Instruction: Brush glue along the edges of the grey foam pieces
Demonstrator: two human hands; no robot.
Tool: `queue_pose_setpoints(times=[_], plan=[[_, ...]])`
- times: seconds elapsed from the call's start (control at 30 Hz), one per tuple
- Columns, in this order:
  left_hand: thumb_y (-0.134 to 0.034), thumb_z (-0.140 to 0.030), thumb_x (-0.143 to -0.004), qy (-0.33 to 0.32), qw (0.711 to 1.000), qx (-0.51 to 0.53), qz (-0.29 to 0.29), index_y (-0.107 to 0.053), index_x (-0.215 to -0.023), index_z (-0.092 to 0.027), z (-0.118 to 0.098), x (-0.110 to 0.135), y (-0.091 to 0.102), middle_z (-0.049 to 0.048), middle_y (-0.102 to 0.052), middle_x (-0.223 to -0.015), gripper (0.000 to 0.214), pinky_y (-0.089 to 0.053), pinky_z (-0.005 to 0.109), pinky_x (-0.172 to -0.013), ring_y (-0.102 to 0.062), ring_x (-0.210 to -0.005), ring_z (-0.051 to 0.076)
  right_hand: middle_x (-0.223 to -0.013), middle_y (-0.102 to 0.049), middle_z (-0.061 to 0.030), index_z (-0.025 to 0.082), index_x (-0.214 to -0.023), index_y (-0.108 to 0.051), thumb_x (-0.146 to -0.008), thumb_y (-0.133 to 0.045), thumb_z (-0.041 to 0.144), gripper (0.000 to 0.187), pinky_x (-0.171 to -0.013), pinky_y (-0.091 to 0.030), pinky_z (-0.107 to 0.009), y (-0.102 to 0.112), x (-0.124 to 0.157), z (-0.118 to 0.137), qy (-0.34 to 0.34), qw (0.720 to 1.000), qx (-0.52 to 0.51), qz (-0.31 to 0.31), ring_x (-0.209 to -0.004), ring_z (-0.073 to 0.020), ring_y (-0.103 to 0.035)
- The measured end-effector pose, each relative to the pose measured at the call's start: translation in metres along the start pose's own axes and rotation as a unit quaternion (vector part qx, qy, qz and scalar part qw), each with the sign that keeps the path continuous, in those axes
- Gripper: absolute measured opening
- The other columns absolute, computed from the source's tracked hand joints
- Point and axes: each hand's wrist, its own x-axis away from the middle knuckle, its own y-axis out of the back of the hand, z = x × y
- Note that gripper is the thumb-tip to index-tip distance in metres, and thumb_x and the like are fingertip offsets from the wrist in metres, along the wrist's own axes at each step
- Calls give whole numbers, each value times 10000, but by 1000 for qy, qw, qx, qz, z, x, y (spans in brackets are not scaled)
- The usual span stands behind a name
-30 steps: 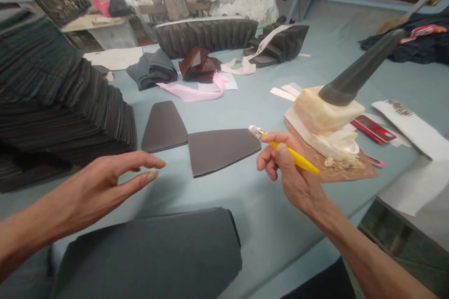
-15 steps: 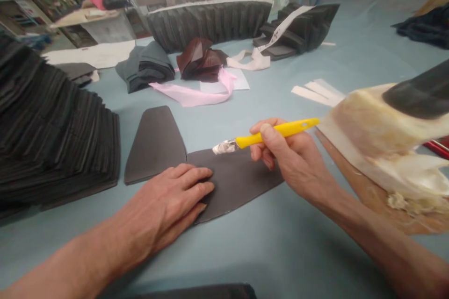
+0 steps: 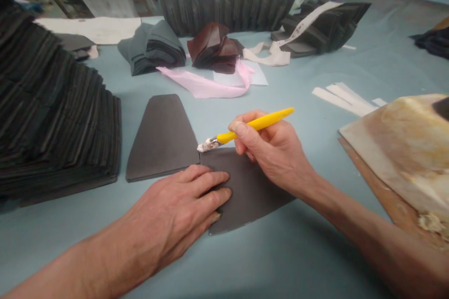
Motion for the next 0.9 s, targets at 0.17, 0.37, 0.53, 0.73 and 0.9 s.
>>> queue_pose_setpoints(times=[0.17, 0.37, 0.53, 0.73, 0.9], plan=[[-314, -257, -1136, -7, 1000, -2, -22, -724, -1219, -225, 1, 2, -2, 33, -754, -1375, 419, -627, 396, -997, -712, -1161, 233, -700, -614, 35, 174, -747, -630, -974, -717, 645, 530, -519, -380, -230, 0, -1, 2, 2, 1000, 10, -4, -545, -44, -489], [-350, -229, -1112, -4, 1000, -2, -27, -712, -1248, -231, 2, 5, -7, 33, -736, -1411, 387, -603, 404, -1030, -690, -1185, 240, -668, -602, 44, 176, -785, -640, -998, -713, 592, 473, -517, -387, -229, 0, 0, 2, 8, 999, 31, 8, -541, -48, -499], [-369, -224, -1112, -16, 999, -21, -44, -707, -1269, -229, 3, 6, -9, 33, -752, -1387, 373, -608, 382, -983, -693, -1174, 229, -645, -604, 50, 173, -862, -676, -955, -734, 662, 501, -479, -379, -232, 9, 2, 2, -3, 999, 45, 10, -515, -56, -507], [-351, -213, -1114, -24, 997, -45, -65, -718, -1235, -240, 4, 6, -7, -4, -773, -1354, 388, -571, 345, -942, -704, -1147, 210, -686, -617, 42, 175, -831, -691, -984, -731, 605, 458, -506, -405, -227, 30, 6, 5, 19, 996, 87, 13, -553, -54, -534], [-382, -225, -1110, -20, 996, -37, -75, -690, -1331, -274, 10, 13, -19, -35, -701, -1473, 382, -466, 309, -1070, -629, -1265, 182, -714, -624, 28, 181, -757, -646, -971, -720, 648, 520, -513, -400, -239, 47, 11, 11, 11, 993, 119, 13, -573, -57, -530]])
